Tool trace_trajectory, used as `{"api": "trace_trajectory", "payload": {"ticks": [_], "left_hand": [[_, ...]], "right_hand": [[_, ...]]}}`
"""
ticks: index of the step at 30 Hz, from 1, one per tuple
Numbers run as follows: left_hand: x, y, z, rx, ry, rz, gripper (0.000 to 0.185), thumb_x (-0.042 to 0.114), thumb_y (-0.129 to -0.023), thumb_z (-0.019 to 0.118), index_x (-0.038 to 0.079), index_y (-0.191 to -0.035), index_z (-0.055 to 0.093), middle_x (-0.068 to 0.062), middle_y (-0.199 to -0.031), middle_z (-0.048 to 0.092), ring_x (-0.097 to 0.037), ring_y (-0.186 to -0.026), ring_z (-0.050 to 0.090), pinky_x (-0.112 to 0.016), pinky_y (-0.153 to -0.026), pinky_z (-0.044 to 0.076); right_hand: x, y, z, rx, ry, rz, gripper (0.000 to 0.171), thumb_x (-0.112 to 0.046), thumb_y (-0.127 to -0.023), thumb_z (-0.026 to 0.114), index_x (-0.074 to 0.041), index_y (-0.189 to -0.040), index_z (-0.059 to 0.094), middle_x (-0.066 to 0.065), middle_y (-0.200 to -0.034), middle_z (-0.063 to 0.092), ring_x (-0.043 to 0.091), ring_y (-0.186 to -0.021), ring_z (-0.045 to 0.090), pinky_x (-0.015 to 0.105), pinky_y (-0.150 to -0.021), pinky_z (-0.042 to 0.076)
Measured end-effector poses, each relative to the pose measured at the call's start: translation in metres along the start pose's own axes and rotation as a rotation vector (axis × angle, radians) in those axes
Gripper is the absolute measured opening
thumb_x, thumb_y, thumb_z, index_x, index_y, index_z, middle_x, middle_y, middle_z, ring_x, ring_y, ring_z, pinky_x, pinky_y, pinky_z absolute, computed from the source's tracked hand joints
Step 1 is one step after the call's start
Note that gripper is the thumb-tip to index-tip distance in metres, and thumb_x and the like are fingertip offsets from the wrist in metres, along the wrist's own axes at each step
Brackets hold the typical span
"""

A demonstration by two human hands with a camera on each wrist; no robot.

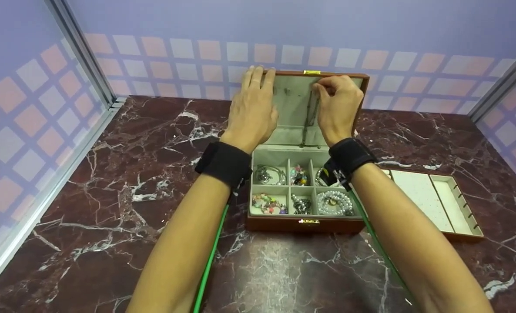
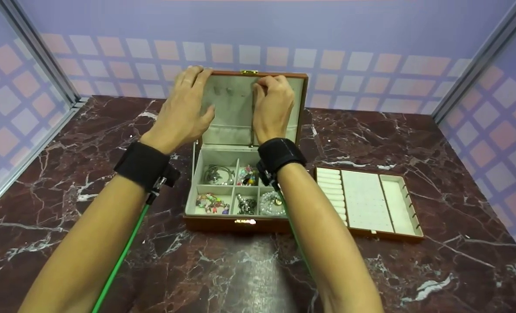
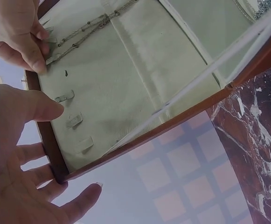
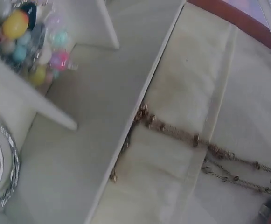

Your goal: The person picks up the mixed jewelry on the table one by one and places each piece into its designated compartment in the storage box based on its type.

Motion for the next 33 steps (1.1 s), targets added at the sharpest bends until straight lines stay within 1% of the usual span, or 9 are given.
{"api": "trace_trajectory", "payload": {"ticks": [3,7,12,16,20,23,27,30,33], "left_hand": [[0.0,0.0,0.0,-0.001,0.001,-0.004,0.07,0.021,-0.092,0.057,0.012,-0.152,0.021,-0.012,-0.16,0.02,-0.027,-0.15,0.014,-0.036,-0.114,0.038],[-0.002,0.0,0.0,-0.004,0.005,-0.01,0.071,0.021,-0.092,0.056,0.012,-0.152,0.02,-0.012,-0.16,0.019,-0.027,-0.15,0.013,-0.035,-0.111,0.041],[-0.003,0.0,0.0,0.002,0.002,-0.006,0.071,0.019,-0.092,0.055,0.012,-0.153,0.019,-0.012,-0.16,0.02,-0.027,-0.15,0.013,-0.035,-0.107,0.046],[-0.002,0.0,0.001,-0.001,0.0,-0.007,0.071,0.02,-0.093,0.055,0.011,-0.153,0.019,-0.013,-0.16,0.019,-0.028,-0.15,0.013,-0.036,-0.111,0.042],[0.0,-0.001,0.0,0.001,0.002,-0.005,0.07,0.019,-0.093,0.054,0.012,-0.153,0.019,-0.012,-0.16,0.019,-0.027,-0.15,0.013,-0.036,-0.111,0.042],[0.001,-0.002,-0.001,0.002,0.0,-0.003,0.07,0.018,-0.093,0.053,0.012,-0.153,0.019,-0.012,-0.16,0.018,-0.027,-0.15,0.012,-0.035,-0.109,0.044],[0.0,-0.003,-0.001,0.004,-0.007,-0.01,0.07,0.017,-0.093,0.054,0.011,-0.153,0.019,-0.012,-0.16,0.018,-0.027,-0.15,0.012,-0.035,-0.106,0.046],[0.001,-0.002,0.0,0.001,-0.008,-0.013,0.071,0.018,-0.093,0.055,0.012,-0.153,0.019,-0.012,-0.16,0.018,-0.027,-0.15,0.012,-0.034,-0.105,0.047],[0.002,-0.002,0.001,-0.006,-0.007,-0.011,0.071,0.018,-0.093,0.055,0.012,-0.153,0.018,-0.012,-0.16,0.018,-0.027,-0.15,0.012,-0.033,-0.102,0.049]], "right_hand": [[0.002,0.001,-0.002,-0.031,0.051,-0.039,0.009,-0.013,-0.085,0.071,-0.007,-0.087,0.077,0.011,-0.087,0.068,0.019,-0.08,0.064,0.025,-0.072,0.052],[0.006,0.005,-0.002,-0.092,0.102,-0.149,0.009,-0.011,-0.086,0.069,-0.006,-0.089,0.076,0.01,-0.09,0.064,0.022,-0.085,0.063,0.03,-0.075,0.053],[0.01,0.013,-0.001,-0.159,0.089,-0.277,0.008,-0.008,-0.085,0.07,-0.003,-0.087,0.075,0.011,-0.1,0.059,0.023,-0.094,0.06,0.033,-0.083,0.052],[0.011,0.02,-0.005,-0.207,0.06,-0.303,0.007,-0.007,-0.083,0.071,-0.002,-0.088,0.074,0.011,-0.11,0.057,0.022,-0.098,0.058,0.032,-0.086,0.052],[0.011,0.026,-0.012,-0.259,0.086,-0.258,0.007,-0.007,-0.084,0.07,-0.001,-0.087,0.071,0.012,-0.107,0.059,0.022,-0.092,0.059,0.031,-0.082,0.053],[0.016,0.034,-0.009,-0.42,0.134,-0.152,0.012,-0.015,-0.084,0.071,-0.003,-0.084,0.071,0.011,-0.093,0.068,0.022,-0.077,0.063,0.031,-0.07,0.056],[0.026,0.047,0.003,-0.647,0.242,-0.036,0.023,-0.032,-0.082,0.075,-0.009,-0.077,0.075,0.009,-0.077,0.074,0.022,-0.061,0.067,0.037,-0.06,0.057],[0.033,0.052,0.012,-0.694,0.314,0.008,0.028,-0.039,-0.08,0.075,-0.011,-0.075,0.077,0.01,-0.078,0.075,0.025,-0.065,0.069,0.041,-0.065,0.058],[0.037,0.053,0.018,-0.682,0.362,0.063,0.03,-0.041,-0.079,0.076,-0.012,-0.072,0.076,0.01,-0.078,0.075,0.028,-0.07,0.069,0.045,-0.069,0.057]]}}
Point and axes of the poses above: each hand's wrist, its own y-axis away from the middle knuckle, its own z-axis out of the palm, x = y × z, the point moved 4 cm from there along -y, towards the middle knuckle
